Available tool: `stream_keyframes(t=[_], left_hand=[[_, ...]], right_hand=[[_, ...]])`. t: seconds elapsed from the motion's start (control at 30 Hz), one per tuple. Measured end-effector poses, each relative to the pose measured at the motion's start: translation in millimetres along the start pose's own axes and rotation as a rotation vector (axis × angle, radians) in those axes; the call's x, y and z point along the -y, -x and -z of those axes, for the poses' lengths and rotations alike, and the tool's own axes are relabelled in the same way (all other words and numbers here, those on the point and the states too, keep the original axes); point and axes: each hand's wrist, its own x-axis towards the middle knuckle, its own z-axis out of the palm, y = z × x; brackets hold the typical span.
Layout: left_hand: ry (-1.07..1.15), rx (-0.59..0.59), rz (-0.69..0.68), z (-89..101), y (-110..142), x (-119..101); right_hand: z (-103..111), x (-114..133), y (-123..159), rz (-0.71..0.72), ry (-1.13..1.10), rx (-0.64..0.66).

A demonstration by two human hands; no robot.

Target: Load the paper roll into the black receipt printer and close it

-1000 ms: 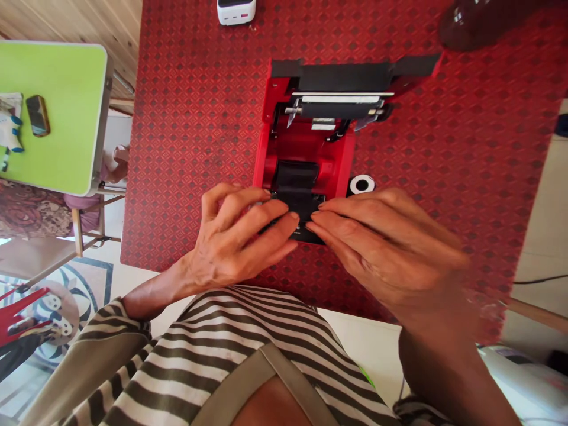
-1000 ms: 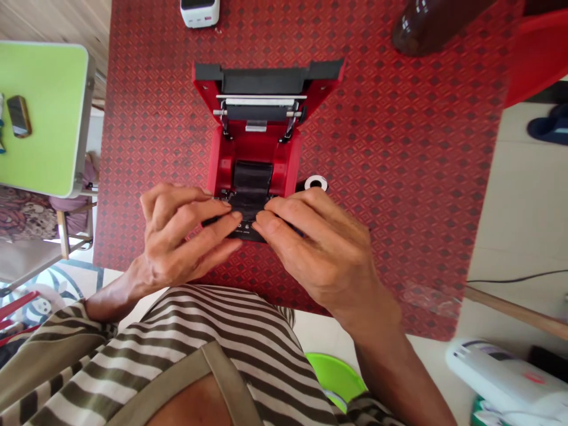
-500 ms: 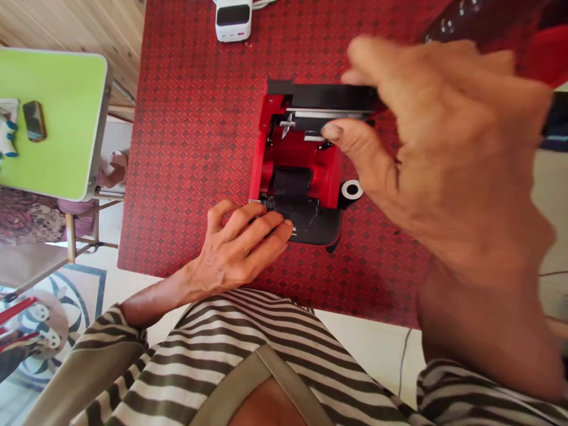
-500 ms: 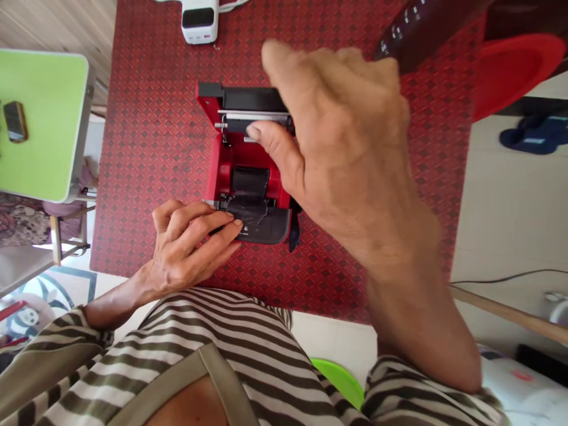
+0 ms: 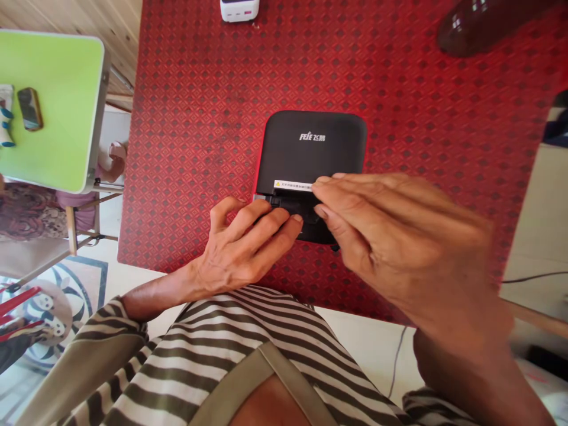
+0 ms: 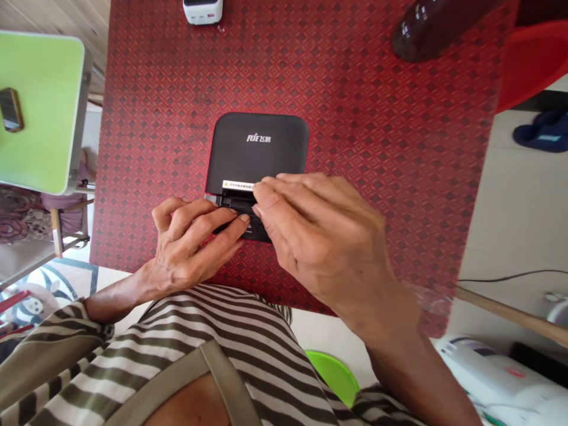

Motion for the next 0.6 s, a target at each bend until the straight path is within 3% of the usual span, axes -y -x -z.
stream_keyframes(t=[0.6], left_hand=[[-0.008,0.066,0.032,0.3,8.8,1.5]], right_hand=[[-23.9,16.6,19.1,-0.142,0.060,0.007]])
